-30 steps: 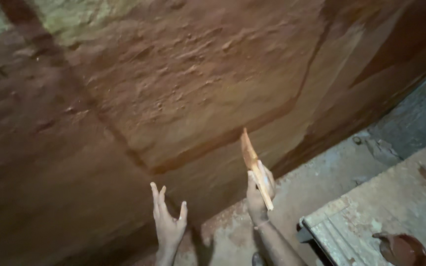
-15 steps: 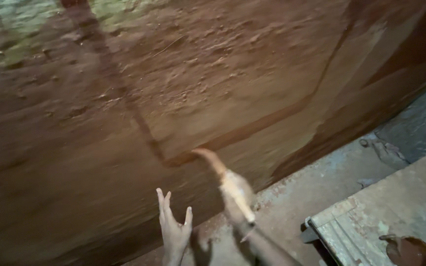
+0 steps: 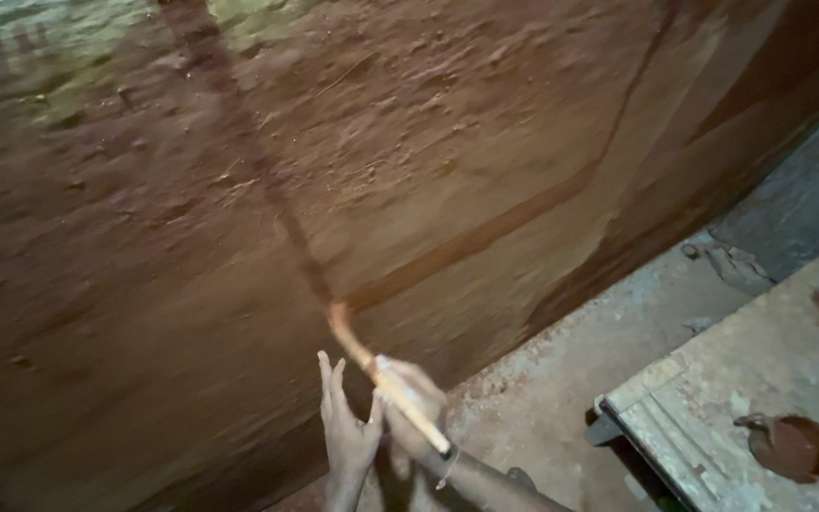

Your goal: The person uses a wide brush to apply brown paint to a textured wall, working in vertical and horizontal strokes to cover a rectangular area. The left hand occasionally steadies the wall while the right hand guides the brush. The painted region gradually expands across the surface.

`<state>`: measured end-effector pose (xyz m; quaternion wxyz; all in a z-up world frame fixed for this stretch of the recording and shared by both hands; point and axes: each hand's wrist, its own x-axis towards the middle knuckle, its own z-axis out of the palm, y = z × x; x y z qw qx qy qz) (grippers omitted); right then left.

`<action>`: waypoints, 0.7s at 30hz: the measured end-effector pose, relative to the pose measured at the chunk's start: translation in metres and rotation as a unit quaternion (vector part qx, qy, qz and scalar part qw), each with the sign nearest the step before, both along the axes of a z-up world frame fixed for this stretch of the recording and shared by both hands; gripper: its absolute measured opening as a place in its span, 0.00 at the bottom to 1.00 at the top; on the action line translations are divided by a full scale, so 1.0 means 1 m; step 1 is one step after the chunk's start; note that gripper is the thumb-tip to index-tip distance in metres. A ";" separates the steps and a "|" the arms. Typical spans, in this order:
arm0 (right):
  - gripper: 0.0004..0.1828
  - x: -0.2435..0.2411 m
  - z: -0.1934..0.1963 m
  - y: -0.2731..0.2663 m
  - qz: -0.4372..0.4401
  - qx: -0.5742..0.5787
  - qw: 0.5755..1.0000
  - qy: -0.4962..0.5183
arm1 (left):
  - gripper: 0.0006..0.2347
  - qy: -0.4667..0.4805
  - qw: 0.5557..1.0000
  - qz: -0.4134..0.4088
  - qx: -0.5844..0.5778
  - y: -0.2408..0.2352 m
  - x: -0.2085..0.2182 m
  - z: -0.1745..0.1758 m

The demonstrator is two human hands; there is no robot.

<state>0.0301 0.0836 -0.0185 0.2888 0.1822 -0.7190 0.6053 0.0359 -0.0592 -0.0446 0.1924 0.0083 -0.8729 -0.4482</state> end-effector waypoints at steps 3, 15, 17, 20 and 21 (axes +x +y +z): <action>0.13 0.005 -0.008 -0.009 0.027 0.008 1.000 0.002 | 0.35 0.017 1.000 -0.012 0.004 -0.006 0.001 -0.005; 0.15 -0.074 -0.013 0.141 -0.322 0.037 0.946 -0.020 | 0.32 0.064 0.998 -0.021 0.018 0.024 -0.015 -0.010; 0.17 -0.079 -0.010 0.152 -0.341 0.056 0.938 -0.017 | 0.32 0.069 0.997 -0.018 0.019 0.040 -0.024 -0.006; 0.16 -0.081 -0.011 0.154 -0.288 0.042 0.957 0.001 | 0.32 0.079 0.997 -0.017 0.013 0.066 -0.039 0.001; 0.16 -0.078 -0.014 0.153 -0.257 0.038 0.966 0.006 | 0.32 0.085 0.996 -0.018 0.015 0.075 -0.043 0.002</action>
